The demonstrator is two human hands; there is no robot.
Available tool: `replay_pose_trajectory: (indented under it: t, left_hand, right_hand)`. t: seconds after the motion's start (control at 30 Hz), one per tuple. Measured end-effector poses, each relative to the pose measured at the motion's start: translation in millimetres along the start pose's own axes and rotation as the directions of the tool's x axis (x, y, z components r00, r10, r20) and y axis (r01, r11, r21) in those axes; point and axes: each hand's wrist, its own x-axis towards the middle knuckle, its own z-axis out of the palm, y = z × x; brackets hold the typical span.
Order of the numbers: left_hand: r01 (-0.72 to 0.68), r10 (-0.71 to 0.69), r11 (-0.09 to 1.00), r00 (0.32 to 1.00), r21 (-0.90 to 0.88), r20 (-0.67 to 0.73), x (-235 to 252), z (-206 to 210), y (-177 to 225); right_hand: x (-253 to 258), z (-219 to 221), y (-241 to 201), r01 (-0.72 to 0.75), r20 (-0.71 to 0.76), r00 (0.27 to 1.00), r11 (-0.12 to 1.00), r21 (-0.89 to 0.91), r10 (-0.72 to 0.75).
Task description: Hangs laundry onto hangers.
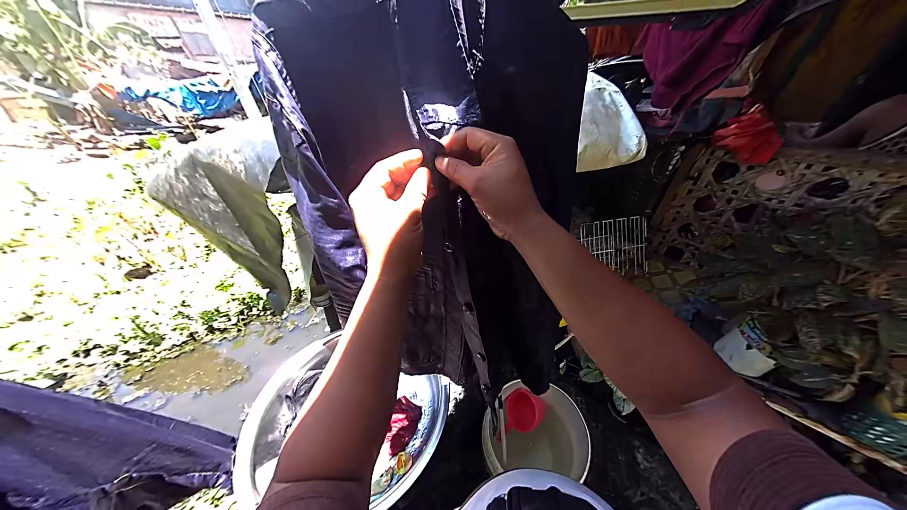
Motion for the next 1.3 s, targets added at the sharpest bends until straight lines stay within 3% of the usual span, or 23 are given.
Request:
replay_pose_trajectory:
  t: [0.13, 0.23, 0.37, 0.5, 0.6, 0.7, 0.77, 0.87, 0.93, 1.03, 1.1, 1.17, 1.23, 1.3]
  left_hand:
    - [-0.04, 0.04, 0.999, 0.999, 0.008, 0.013, 2, -1, -3]
    - [-0.061, 0.06, 0.997, 0.998, 0.039, 0.028, 3, -4, -1]
    - [-0.066, 0.064, 0.998, 0.994, 0.023, 0.089, 1, -6, 5]
    - [-0.114, 0.117, 0.993, 0.983, -0.027, 0.141, -1, -5, 3]
    - [-0.16, 0.161, 0.987, 0.978, -0.018, 0.133, -1, -2, 2]
    - [-0.195, 0.201, 0.979, 0.965, -0.053, 0.169, 0, -4, 1]
    - [-0.18, 0.184, 0.983, 0.967, -0.04, 0.176, 1, -4, 1]
    - [-0.108, 0.091, 0.986, 0.987, 0.124, 0.136, 6, -9, -3]
    - [-0.057, 0.044, 0.992, 0.992, 0.116, 0.117, 9, -15, -4]
    - [0.048, -0.05, 0.999, 0.988, 0.019, 0.146, 8, -29, 10]
    - [0.009, -0.04, 0.982, 0.986, 0.189, 0.16, 7, -39, 25]
    - [-0.111, 0.058, 0.908, 0.988, 0.403, 0.142, 14, -41, 46]
    - [-0.233, 0.194, 0.849, 0.972, 0.474, 0.13, 36, -35, 65]
    - [-0.259, 0.229, 0.814, 0.966, 0.52, 0.122, 72, -24, 81]
  right_hand:
    - [1, 2, -2, 0.063, -0.007, 0.998, 0.973, -0.222, -0.066]
    - [0, 1, -5, 0.181, 0.045, 0.983, 0.891, -0.415, -0.179]
    - [1, -2, -3, 0.343, 0.112, 0.936, 0.79, -0.508, -0.334]
    - [3, -6, -14, 0.215, 0.148, 0.975, 0.867, -0.449, -0.165]
    - [1, -3, -15, -0.02, 0.074, 0.997, 0.98, -0.198, 0.036]
    - [-5, -1, -17, -0.106, 0.035, 0.994, 0.994, 0.011, 0.106]
    - [-9, -1, -14, -0.078, 0.046, 0.996, 0.996, -0.036, 0.08]
    - [-16, -2, -10, -0.03, 0.095, 0.994, 0.988, -0.151, 0.044]
    - [-21, -9, -15, 0.003, 0.101, 0.995, 0.973, -0.231, 0.021]
    - [-22, -31, -29, 0.173, 0.019, 0.983, 0.886, -0.43, -0.182]
    - [-11, -51, -43, 0.292, -0.033, 0.925, 0.763, -0.576, -0.379]
    - [10, -71, -57, 0.341, -0.045, 0.855, 0.626, -0.702, -0.516]
    - [39, -87, -66, 0.296, -0.025, 0.847, 0.51, -0.808, -0.531]
    - [69, -94, -72, 0.158, -0.019, 0.93, 0.447, -0.88, -0.367]
